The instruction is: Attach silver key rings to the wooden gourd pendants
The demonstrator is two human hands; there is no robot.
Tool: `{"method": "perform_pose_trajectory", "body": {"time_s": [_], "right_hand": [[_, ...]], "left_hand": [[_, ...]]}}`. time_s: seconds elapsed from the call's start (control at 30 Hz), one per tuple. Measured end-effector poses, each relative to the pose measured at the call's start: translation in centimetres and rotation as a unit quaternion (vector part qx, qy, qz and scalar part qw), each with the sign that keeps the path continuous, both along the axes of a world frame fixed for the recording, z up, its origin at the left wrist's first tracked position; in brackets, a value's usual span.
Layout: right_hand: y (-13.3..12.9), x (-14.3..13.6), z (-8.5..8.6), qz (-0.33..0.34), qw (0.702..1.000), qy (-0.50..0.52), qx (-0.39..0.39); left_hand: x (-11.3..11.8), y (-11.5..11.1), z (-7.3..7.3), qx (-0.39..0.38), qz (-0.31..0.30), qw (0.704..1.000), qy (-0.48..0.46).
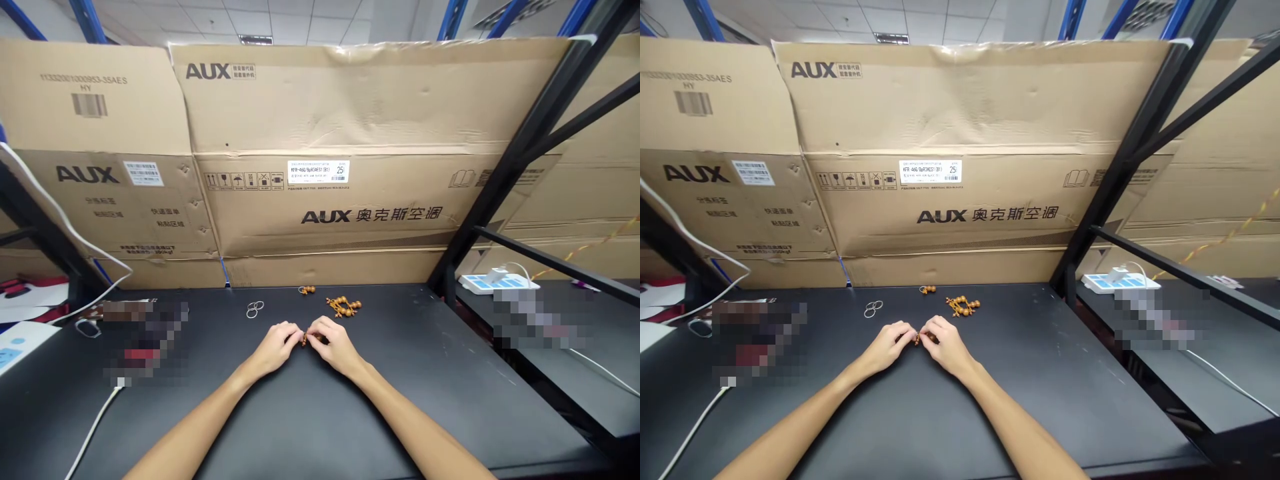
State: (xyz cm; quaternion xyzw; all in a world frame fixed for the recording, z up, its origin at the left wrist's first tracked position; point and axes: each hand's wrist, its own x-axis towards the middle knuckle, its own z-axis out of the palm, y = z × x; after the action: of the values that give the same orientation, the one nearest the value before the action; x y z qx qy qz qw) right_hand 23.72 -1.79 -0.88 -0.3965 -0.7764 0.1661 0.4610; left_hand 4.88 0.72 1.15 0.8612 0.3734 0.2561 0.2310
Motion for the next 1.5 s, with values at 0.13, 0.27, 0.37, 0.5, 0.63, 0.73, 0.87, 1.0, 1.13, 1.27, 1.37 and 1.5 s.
{"method": "perform_pose_trajectory", "body": {"time_s": [0.13,0.27,0.37,0.5,0.63,0.73,0.87,1.0,1.13,1.27,1.37,1.5], "right_hand": [[0.1,0.0,-0.3,-0.001,1.0,-0.004,0.005],[0.1,-0.1,-0.5,-0.005,1.0,0.0,-0.007],[0.3,-0.2,-0.7,-0.023,1.0,-0.018,-0.003],[0.6,0.0,-0.7,-0.049,0.996,-0.08,0.012],[0.8,0.4,-0.7,-0.069,0.991,-0.112,0.013],[0.8,0.5,-0.8,-0.068,0.991,-0.115,0.012],[0.9,0.6,-1.0,-0.061,0.992,-0.115,0.005],[0.8,0.6,-0.8,-0.065,0.992,-0.107,0.003],[0.6,0.5,-0.3,-0.049,0.995,-0.091,0.006],[0.3,0.3,0.0,-0.025,0.997,-0.075,0.01],[0.2,0.2,0.0,-0.024,0.997,-0.065,0.012],[0.2,0.1,-0.1,-0.026,0.998,-0.057,0.013]], "left_hand": [[-0.1,0.1,0.0,-0.002,-0.002,1.0,-0.005],[-0.1,0.1,0.1,-0.006,-0.022,1.0,-0.003],[-0.2,0.1,0.2,-0.008,-0.035,0.999,-0.005],[-0.2,0.1,0.2,-0.015,-0.056,0.998,-0.038],[-0.2,0.1,-0.2,-0.012,-0.026,0.998,-0.055],[-0.1,0.2,-0.6,0.011,0.003,0.999,-0.045],[-0.2,0.4,-0.7,0.027,-0.008,0.999,-0.037],[-0.3,0.5,-0.3,0.016,-0.03,0.999,-0.028],[-0.3,0.5,-0.2,0.01,-0.037,0.999,-0.023],[-0.3,0.4,0.0,-0.003,-0.027,0.999,-0.025],[-0.2,0.3,0.0,-0.009,-0.011,1.0,-0.027],[-0.1,0.2,0.2,-0.016,0.001,1.0,-0.023]]}}
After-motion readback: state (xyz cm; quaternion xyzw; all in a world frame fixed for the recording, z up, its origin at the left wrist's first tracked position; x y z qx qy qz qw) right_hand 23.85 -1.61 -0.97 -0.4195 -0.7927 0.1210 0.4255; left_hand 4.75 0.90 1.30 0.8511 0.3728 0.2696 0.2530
